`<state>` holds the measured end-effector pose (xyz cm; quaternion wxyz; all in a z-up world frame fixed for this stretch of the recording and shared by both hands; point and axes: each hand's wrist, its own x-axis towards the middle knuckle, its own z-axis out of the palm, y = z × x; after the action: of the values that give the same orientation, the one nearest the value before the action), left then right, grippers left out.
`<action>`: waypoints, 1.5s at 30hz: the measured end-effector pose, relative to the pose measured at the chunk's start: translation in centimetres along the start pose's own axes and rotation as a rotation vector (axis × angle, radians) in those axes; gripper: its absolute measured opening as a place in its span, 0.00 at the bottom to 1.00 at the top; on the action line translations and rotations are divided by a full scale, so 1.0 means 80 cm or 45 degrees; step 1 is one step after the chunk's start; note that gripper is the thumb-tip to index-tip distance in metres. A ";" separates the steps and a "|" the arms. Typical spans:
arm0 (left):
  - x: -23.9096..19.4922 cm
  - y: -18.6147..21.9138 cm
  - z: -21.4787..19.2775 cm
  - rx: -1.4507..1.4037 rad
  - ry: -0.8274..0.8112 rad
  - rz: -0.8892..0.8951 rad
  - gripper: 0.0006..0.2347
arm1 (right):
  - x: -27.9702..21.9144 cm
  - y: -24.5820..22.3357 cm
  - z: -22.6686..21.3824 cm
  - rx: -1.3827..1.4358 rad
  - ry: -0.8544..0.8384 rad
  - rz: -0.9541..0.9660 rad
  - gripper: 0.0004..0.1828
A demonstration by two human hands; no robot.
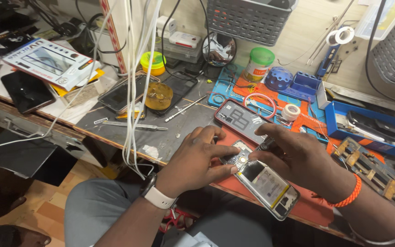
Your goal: The person uses a soldering iron to work on the internal components of a disassembled smartphone. They repeatedly touch the tip of the soldering iron to various points on the phone's motherboard and camera module area. The person also briefly handles a separate circular electronic component.
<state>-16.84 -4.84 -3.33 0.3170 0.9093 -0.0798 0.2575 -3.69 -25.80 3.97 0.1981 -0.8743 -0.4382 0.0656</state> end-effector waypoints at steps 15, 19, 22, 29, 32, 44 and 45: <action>-0.005 -0.001 0.003 0.025 0.016 0.014 0.18 | 0.012 0.009 0.000 -0.071 -0.056 -0.048 0.35; -0.007 -0.006 0.009 0.014 0.019 -0.008 0.18 | -0.001 0.013 0.005 0.174 0.090 -0.559 0.35; -0.008 -0.006 0.007 0.012 0.006 -0.019 0.18 | 0.000 0.008 0.008 0.283 -0.007 -0.452 0.29; -0.004 0.001 0.004 0.022 0.016 0.000 0.18 | 0.004 0.024 0.013 0.387 0.059 -0.470 0.32; -0.005 0.004 0.003 0.014 0.033 -0.007 0.19 | 0.016 0.035 0.016 0.540 0.318 -0.398 0.25; -0.005 0.005 0.000 0.022 0.036 -0.010 0.20 | 0.040 0.046 0.014 0.426 0.549 -0.238 0.16; -0.006 0.005 0.000 0.020 0.028 -0.020 0.20 | 0.039 0.043 0.017 0.410 0.537 -0.220 0.15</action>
<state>-17.34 -5.16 -3.37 0.3128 0.9094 -0.0670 0.2657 0.37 -24.77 1.54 0.4261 -0.7854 -0.4440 -0.0662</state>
